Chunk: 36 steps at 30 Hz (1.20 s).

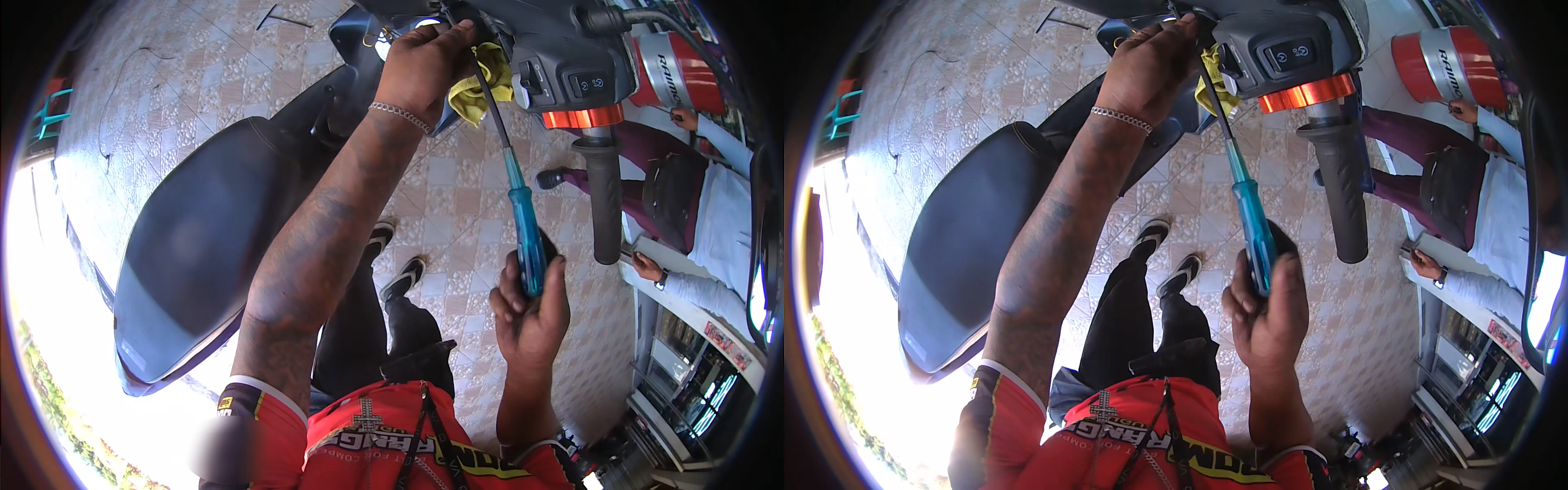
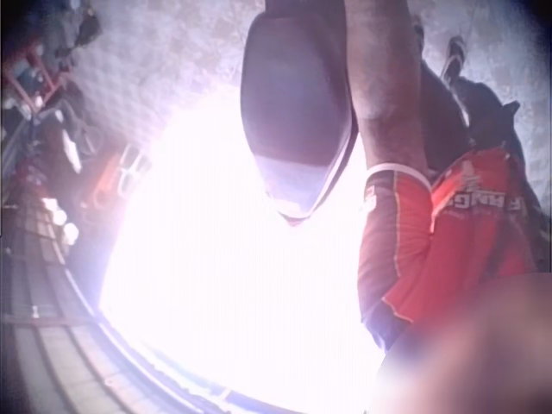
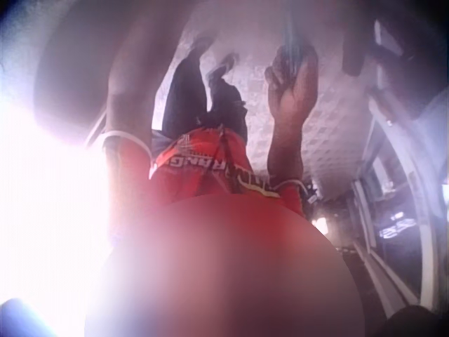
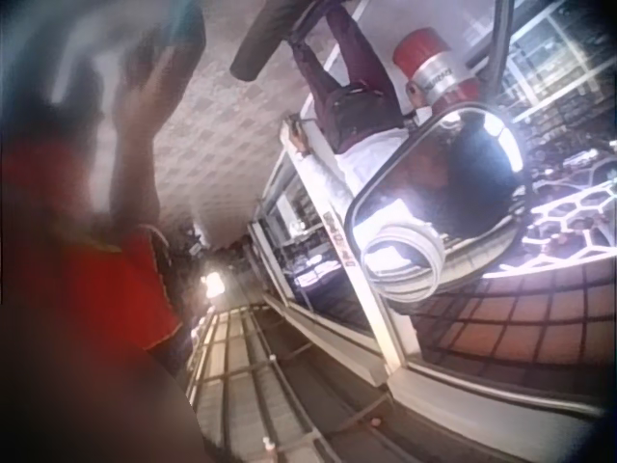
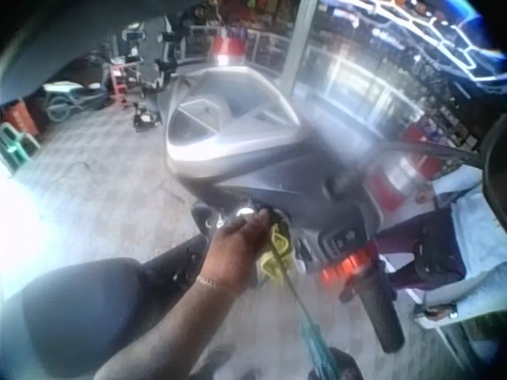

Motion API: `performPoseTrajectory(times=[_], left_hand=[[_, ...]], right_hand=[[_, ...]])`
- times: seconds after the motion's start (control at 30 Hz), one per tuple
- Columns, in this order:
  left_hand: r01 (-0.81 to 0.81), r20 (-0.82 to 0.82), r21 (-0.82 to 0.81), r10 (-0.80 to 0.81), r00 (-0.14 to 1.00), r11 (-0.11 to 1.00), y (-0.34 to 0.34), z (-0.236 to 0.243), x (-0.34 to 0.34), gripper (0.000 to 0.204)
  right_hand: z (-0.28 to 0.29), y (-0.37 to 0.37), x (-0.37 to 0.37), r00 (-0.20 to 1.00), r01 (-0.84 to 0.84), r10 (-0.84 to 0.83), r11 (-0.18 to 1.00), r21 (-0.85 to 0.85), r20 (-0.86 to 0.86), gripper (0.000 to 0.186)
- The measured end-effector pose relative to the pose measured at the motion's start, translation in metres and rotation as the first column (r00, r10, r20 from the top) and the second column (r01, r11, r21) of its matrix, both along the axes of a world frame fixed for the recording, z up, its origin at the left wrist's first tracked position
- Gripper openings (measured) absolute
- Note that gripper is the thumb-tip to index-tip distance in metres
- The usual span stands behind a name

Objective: The person uses a screwdriver to remove and reattach screws on the front panel and handlebar area of a scooter. The person also wipes the scooter with a yellow cloth while another person assists nearby.

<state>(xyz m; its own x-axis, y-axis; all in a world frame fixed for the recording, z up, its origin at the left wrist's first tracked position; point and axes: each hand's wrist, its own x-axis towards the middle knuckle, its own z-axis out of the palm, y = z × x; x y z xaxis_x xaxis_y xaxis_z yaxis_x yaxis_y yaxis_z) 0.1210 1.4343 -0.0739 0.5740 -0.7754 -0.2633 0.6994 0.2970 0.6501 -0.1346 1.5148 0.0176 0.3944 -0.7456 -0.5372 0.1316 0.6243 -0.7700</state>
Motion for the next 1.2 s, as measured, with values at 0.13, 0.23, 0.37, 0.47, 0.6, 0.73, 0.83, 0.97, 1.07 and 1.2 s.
performPoseTrajectory(times=[0.13, 0.23, 0.37, 0.47, 0.6, 0.73, 0.83, 0.97, 1.07, 1.2], left_hand=[[0.079, -0.028, -0.081, -0.082, 0.996, 0.994, -0.005, -0.008, 0.008, 0.028], [0.136, -0.025, -0.101, -0.139, 0.99, 0.986, -0.012, -0.01, 0.016, 0.031], [0.191, 0.191, -0.007, -0.186, 0.964, 0.982, -0.005, -0.003, 0.02, 0.031], [0.112, -0.031, -0.102, -0.115, 0.993, 0.988, -0.004, 0.007, 0.014, 0.031], [0.07, 0.053, -0.03, -0.068, 0.996, 0.997, 0.007, 0.015, 0.005, 0.03], [0.08, 0.038, -0.05, -0.078, 0.996, 0.996, 0.004, 0.008, 0.004, 0.027], [0.084, 0.068, -0.049, -0.081, 0.994, 0.995, -0.006, -0.004, 0.012, 0.026], [0.06, 0.261, 0.045, -0.07, 0.963, 0.997, -0.009, -0.02, 0.02, 0.026], [0.051, 0.263, 0.09, -0.073, 0.962, 0.995, -0.008, -0.021, 0.023, 0.028], [-0.046, 0.706, 0.22, -0.127, 0.697, 0.975, -0.002, -0.014, 0.026, 0.028]], right_hand=[[-0.014, -0.001, 0.014, 0.767, -0.507, -0.211, 0.377, -0.775, -0.605, 0.046], [-0.013, -0.01, 0.021, 0.661, -0.665, -0.381, 0.101, -0.74, -0.647, 0.036], [0.007, -0.007, 0.023, 0.661, -0.599, -0.356, 0.279, -0.75, -0.661, 0.037], [0.012, -0.005, 0.021, 0.817, -0.259, -0.056, 0.853, -0.453, -0.574, 0.048], [-0.01, -0.024, 0.01, 0.97, -0.029, -0.081, 0.895, 0.444, 0.227, 0.052], [-0.026, -0.029, 0.002, 0.839, -0.287, -0.027, 0.827, 0.484, 0.543, 0.046], [-0.022, -0.019, 0.007, 0.996, -0.076, 0.061, 0.969, 0.234, 0.068, 0.036], [-0.026, -0.011, 0.031, 0.931, -0.155, 0.041, 0.944, -0.292, -0.362, 0.023], [-0.033, -0.024, 0.03, 0.975, -0.146, 0.148, 0.989, 0.027, -0.166, 0.035], [-0.044, -0.042, 0.016, 0.89, -0.308, 0.037, 0.784, 0.539, 0.454, 0.041]])
